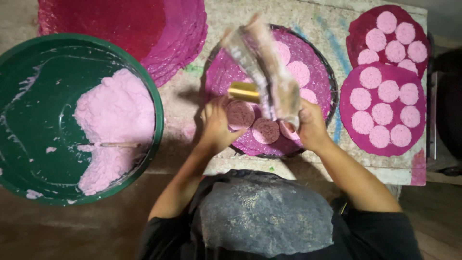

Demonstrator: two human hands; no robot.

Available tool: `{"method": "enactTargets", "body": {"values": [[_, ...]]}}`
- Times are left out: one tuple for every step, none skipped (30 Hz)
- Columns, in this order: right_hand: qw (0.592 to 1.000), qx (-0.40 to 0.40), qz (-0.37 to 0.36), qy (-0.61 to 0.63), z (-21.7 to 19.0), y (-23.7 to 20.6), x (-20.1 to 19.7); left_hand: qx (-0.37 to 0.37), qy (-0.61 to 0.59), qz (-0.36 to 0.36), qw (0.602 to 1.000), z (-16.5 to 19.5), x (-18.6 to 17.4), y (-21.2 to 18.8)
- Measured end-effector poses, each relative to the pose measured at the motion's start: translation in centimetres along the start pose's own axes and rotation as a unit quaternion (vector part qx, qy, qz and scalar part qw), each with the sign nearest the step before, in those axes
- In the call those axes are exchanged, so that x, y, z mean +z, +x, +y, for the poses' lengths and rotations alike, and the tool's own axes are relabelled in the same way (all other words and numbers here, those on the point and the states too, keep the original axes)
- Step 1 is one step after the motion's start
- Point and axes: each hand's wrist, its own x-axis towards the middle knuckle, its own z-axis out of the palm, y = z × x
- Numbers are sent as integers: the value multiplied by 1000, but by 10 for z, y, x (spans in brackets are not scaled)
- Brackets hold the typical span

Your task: The person scoops pink dough from a green basin and presses it into a handheld mold to form round discs, placing them on a pink tray. The person repeats this process, arranging the discs in rows on the tray.

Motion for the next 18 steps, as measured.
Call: {"method": "enactTargets", "body": {"values": [[1000, -21, 23, 1, 3, -1, 0, 43, 67, 0, 997, 3, 4, -3], [999, -27, 38, 29, 7, 0, 0, 44, 66, 5, 997, 7, 7, -5], [997, -32, 52, 56, 12, 1, 1, 45, 65, 10, 997, 9, 7, -6], [994, -37, 67, 83, 16, 2, 2, 46, 63, 15, 997, 11, 6, -6], [993, -33, 71, 86, 20, 4, 2, 49, 48, 47, 996, 12, 4, -7], [993, -29, 76, 89, 23, 7, 3, 54, 34, 80, 995, 13, 0, -8], [992, -26, 81, 93, 25, 11, 4, 58, 20, 112, 992, 13, -4, -11], [994, -22, 79, 77, 25, 17, 7, 65, -16, 142, 988, 12, -10, -15], [995, -18, 76, 62, 25, 25, 12, 71, -51, 173, 981, 10, -16, -22], [996, -16, 71, 46, 22, 35, 16, 78, -86, 205, 972, 6, -24, -29], [996, 10, 76, 44, 18, 49, 24, 82, -42, 210, 973, 1, -33, -36], [995, 35, 80, 43, 16, 67, 38, 84, 1, 215, 973, -5, -42, -45], [994, 61, 82, 41, 13, 85, 52, 86, 45, 220, 971, -10, -49, -55], [997, -59, 52, -16, 10, 104, 68, 64, 43, 207, 975, -14, -53, -66], [981, -178, 16, -69, 6, 123, 85, 43, 43, 195, 979, -18, -57, -76], [980, -119, 23, -159, 3, 142, 102, 22, 43, 185, 982, -22, -60, -86], [967, -59, 30, -247, 0, 160, 123, 0, 42, 174, 984, -27, -62, -96], [959, -29, 19, -282, -3, 177, 143, -21, 41, 163, 985, -32, -63, -106]]}}
